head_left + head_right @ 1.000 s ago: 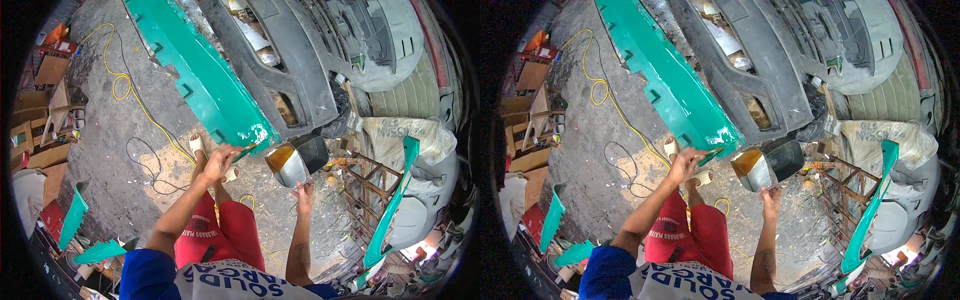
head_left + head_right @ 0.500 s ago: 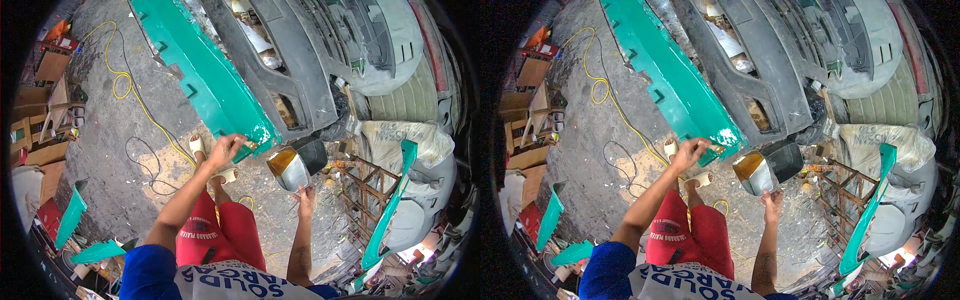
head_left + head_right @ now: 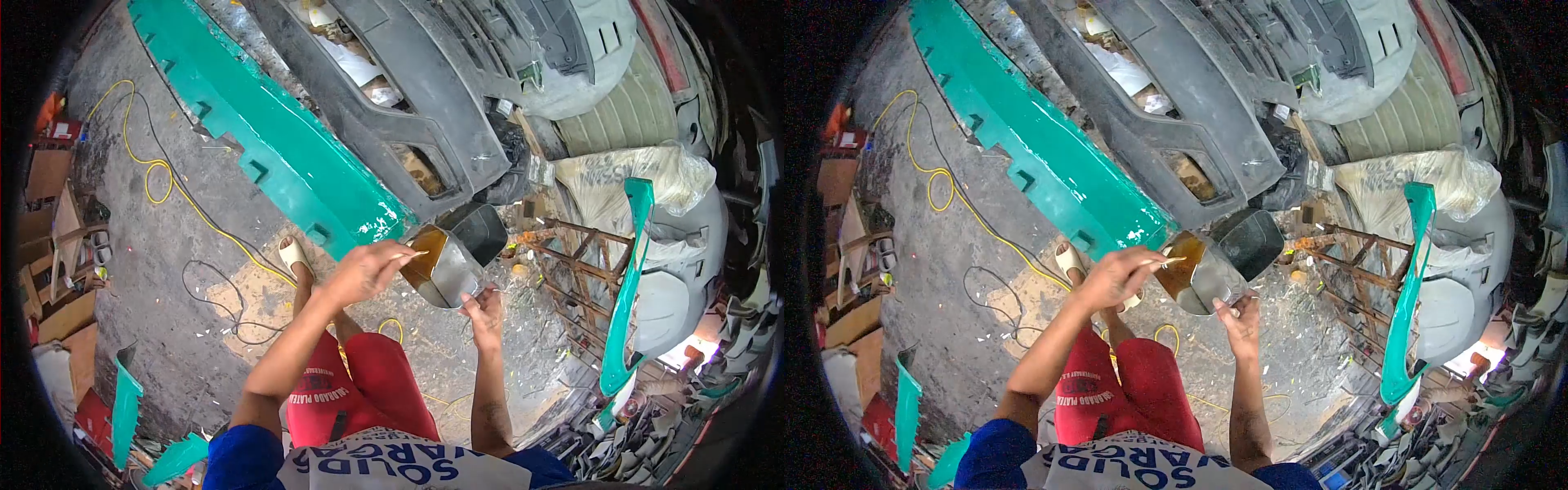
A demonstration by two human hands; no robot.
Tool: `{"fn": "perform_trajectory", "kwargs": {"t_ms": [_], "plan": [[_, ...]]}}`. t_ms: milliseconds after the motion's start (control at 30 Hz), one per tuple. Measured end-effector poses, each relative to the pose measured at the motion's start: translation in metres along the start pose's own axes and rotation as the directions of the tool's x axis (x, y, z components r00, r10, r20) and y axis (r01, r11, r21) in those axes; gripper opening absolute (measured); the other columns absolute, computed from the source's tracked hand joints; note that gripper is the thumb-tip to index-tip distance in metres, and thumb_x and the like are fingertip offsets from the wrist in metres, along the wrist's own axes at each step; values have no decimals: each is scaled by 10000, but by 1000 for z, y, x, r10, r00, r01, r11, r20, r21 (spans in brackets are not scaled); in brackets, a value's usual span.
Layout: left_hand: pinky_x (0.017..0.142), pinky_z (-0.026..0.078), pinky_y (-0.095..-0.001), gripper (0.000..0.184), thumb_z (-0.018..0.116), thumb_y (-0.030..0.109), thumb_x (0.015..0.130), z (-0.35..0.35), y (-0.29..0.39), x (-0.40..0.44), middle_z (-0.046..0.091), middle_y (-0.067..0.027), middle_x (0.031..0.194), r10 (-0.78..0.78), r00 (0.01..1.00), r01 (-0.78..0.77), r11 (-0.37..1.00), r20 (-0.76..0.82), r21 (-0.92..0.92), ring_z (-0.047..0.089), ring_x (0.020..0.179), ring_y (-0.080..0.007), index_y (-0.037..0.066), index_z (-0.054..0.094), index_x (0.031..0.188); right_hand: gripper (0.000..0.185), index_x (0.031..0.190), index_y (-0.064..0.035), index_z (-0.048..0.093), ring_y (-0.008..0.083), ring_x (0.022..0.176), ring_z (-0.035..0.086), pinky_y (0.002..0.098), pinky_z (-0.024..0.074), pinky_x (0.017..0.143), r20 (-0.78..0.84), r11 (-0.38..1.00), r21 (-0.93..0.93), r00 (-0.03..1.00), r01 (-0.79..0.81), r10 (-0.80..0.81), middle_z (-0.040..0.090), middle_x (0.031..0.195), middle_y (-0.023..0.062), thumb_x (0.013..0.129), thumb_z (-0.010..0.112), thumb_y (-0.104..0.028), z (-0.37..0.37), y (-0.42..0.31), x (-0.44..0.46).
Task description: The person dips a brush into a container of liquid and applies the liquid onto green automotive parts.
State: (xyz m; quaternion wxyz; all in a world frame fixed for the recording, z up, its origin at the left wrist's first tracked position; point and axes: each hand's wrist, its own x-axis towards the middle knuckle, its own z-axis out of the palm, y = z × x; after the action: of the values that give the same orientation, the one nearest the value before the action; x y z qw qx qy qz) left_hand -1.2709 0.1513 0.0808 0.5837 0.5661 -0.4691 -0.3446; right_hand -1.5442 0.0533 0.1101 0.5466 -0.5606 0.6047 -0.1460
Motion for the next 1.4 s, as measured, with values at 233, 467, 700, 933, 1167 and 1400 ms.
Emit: {"fn": "perform_trajectory", "kwargs": {"t_ms": [233, 467, 700, 933, 1167, 1400], "plan": [[605, 491, -305, 158, 599, 106, 927, -15, -19, 3, 684, -89, 881, -228, 973, 230, 970, 29, -76, 629, 734, -174, 44, 688, 1042, 555, 1261, -14, 400, 167, 929, 581, 319, 580, 676, 5, 999, 11, 999, -34, 34, 550, 1087, 87, 845, 706, -216, 13, -1, 3], [446, 412, -221, 230, 649, 225, 920, -67, -55, -2, 664, 7, 751, -552, 831, 506, 802, -71, -317, 574, 601, -53, 81, 707, 1090, 529, 1245, -30, 406, 191, 993, 583, 343, 593, 675, -8, 984, 160, 997, -76, 78, 530, 1134, 90, 857, 698, -241, 21, 6, 6], [420, 427, -220, 249, 619, 212, 933, -97, -116, 9, 675, -14, 849, -483, 760, 339, 865, -435, -369, 595, 614, -71, 59, 702, 1111, 519, 1243, -18, 387, 213, 1082, 506, 404, 615, 721, -60, 988, 119, 992, -101, 109, 447, 1153, 99, 884, 660, -275, 3, 8, -3], [550, 486, -270, 262, 612, 147, 937, -34, -106, 3, 676, -65, 883, -328, 623, 301, 938, -710, -170, 588, 647, -113, 21, 669, 1159, 579, 1247, 9, 383, 228, 1059, 521, 386, 610, 719, -81, 989, 106, 991, -101, 110, 475, 1136, 125, 859, 685, -297, -19, 14, -9], [662, 505, -332, 252, 587, 135, 942, 26, -108, -35, 657, -144, 839, 6, 848, 106, 978, -530, 181, 602, 695, -187, 41, 665, 1163, 531, 1221, 6, 396, 213, 1041, 522, 372, 618, 677, -96, 988, 125, 989, -96, 108, 478, 1107, 117, 867, 673, -277, -17, 6, -13], [684, 534, -345, 199, 591, 85, 921, -100, -127, 8, 704, -126, 1023, -221, 890, 227, 973, -400, -33, 650, 799, -217, 38, 693, 1085, 512, 1213, -27, 403, 206, 1010, 519, 408, 613, 701, -61, 982, 145, 990, -118, 128, 477, 1105, 94, 863, 685, -271, -25, 16, -10]]}}
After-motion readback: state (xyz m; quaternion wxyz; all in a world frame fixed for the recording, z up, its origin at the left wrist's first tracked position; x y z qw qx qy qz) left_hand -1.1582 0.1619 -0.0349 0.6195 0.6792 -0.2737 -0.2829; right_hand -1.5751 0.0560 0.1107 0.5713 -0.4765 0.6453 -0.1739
